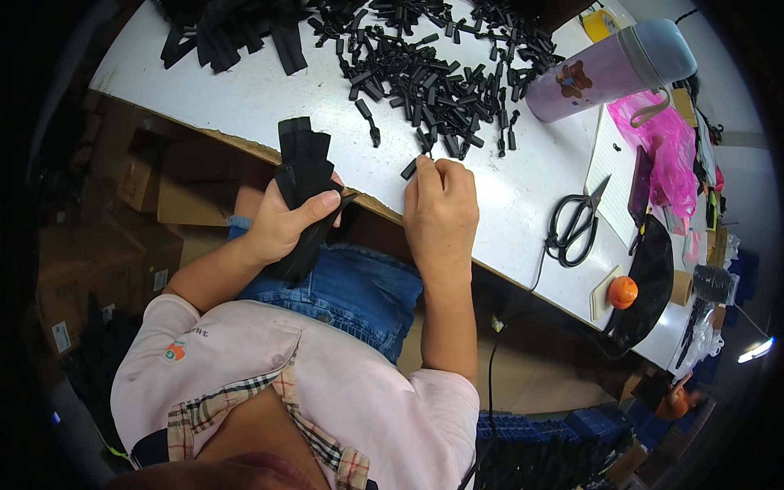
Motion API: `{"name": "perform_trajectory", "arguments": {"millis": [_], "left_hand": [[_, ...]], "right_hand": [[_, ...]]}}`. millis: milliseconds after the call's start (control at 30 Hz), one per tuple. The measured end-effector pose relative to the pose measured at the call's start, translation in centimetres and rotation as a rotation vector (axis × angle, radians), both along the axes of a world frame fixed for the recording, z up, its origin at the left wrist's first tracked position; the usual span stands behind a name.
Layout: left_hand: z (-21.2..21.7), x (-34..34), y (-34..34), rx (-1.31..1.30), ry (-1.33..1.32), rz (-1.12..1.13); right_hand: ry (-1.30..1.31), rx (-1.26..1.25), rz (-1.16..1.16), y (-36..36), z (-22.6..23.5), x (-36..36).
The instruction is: Attaching small black plastic components to fabric strips at a workbench.
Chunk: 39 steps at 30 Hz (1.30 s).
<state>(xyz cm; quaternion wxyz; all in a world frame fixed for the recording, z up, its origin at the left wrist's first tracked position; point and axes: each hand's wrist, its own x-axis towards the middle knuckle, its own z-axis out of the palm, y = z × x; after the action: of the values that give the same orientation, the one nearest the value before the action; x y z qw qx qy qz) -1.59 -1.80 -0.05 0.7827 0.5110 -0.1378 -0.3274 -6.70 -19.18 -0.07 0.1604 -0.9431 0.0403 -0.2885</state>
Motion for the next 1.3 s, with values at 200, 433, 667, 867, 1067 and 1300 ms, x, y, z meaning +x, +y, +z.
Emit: {"name": "perform_trajectory", "arguments": {"millis": [200, 433, 667, 867, 1067, 1300], "left_hand": [[-1.0, 0.1, -0.1, 0.103, -0.136, 0.062], [-0.8, 0.2, 0.0, 0.054, -0.18, 0.079], [-0.7, -0.1, 0.1, 0.128, -0.292, 0.106], [-0.7, -0.2, -0.2, 0.036, -0.256, 0.17], [-0.8, -0.1, 0.2, 0.084, -0.366, 0.219], [-0.7, -0.1, -0.4, -0.027, -0.372, 0.266]], "right_hand": [[-0.029, 1.096, 0.08, 2.3, 0.6, -0.8], [-0.199, 0.681, 0.298, 4.1, 0.8, -0.5], [-0.116, 0.661, 0.379, 3.5, 1.4, -0.5], [-0.121, 0.947, 0.19, 5.0, 0.3, -1.1], [-0.16, 0.617, 0.338, 4.7, 0.7, -0.1], [-0.146, 0.75, 0.292, 5.8, 0.8, 0.1]]}}
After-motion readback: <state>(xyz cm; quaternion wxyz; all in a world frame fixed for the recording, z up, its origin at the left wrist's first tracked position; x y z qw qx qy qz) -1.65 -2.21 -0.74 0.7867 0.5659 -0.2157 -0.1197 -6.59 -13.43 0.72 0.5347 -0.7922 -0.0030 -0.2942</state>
